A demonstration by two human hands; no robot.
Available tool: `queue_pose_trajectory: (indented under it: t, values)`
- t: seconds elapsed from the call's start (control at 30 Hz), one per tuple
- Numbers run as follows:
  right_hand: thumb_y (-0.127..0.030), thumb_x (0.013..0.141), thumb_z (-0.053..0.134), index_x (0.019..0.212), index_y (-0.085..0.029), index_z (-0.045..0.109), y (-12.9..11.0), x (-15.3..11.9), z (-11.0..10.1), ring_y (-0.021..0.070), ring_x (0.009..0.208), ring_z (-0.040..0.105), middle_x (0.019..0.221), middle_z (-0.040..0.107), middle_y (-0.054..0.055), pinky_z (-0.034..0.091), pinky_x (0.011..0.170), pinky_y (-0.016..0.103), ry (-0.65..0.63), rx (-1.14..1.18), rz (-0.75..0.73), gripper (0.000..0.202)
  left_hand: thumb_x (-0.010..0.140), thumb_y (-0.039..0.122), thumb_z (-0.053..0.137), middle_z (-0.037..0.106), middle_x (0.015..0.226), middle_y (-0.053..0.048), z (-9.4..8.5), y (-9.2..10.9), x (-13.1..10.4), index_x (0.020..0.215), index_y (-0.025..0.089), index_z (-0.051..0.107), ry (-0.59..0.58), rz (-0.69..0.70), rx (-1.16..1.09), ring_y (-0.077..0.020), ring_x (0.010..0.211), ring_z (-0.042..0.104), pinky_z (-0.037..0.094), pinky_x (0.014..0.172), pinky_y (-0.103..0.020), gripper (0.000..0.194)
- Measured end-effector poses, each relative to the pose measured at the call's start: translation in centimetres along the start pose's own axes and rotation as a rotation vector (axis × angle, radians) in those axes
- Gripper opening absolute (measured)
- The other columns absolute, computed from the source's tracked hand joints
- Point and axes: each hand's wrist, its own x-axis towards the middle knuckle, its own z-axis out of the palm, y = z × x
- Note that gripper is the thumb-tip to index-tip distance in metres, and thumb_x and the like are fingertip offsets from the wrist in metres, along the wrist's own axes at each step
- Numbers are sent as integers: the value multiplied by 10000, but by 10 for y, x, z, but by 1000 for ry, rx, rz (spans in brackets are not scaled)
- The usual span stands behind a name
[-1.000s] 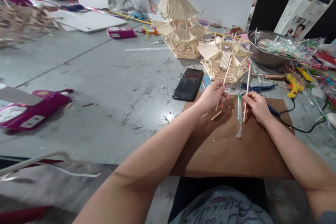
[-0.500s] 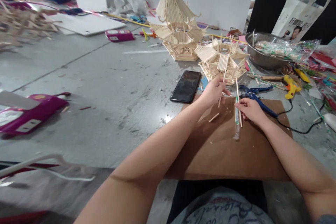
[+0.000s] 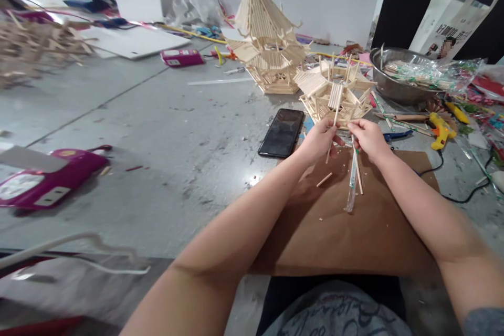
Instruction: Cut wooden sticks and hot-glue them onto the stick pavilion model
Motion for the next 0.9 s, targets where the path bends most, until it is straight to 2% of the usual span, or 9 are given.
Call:
queue_pose_trajectory:
  t: [0.13,0.3,0.6,0.9]
  values:
    - [-199,764,508,703,-161,531,-8,11,16,28,317,392,599,516,-57,242,314,184,-19,242,110,75,864,144,380,528,494,58,0,3,-2,909,150,478,14,-16,-39,-55,300,445,340,349,-158,108]
    - [-166,770,495,684,-161,508,-16,20,25,27,311,368,556,486,-71,224,294,178,2,408,173,87,865,152,383,531,516,52,-1,3,-1,862,156,469,-5,-10,-69,-60,314,455,350,338,-165,86]
    - [-168,748,528,665,-156,499,-14,30,30,14,312,322,511,475,-80,218,291,162,-5,489,223,89,872,158,368,536,511,52,-2,1,1,847,162,460,-17,-15,-54,-51,275,420,331,331,-165,96]
    - [-175,744,548,660,-162,496,-12,27,30,8,312,300,486,451,-93,208,293,154,-7,522,204,100,858,135,381,531,509,53,0,5,-5,847,152,479,15,-3,4,-47,299,428,322,340,-161,101]
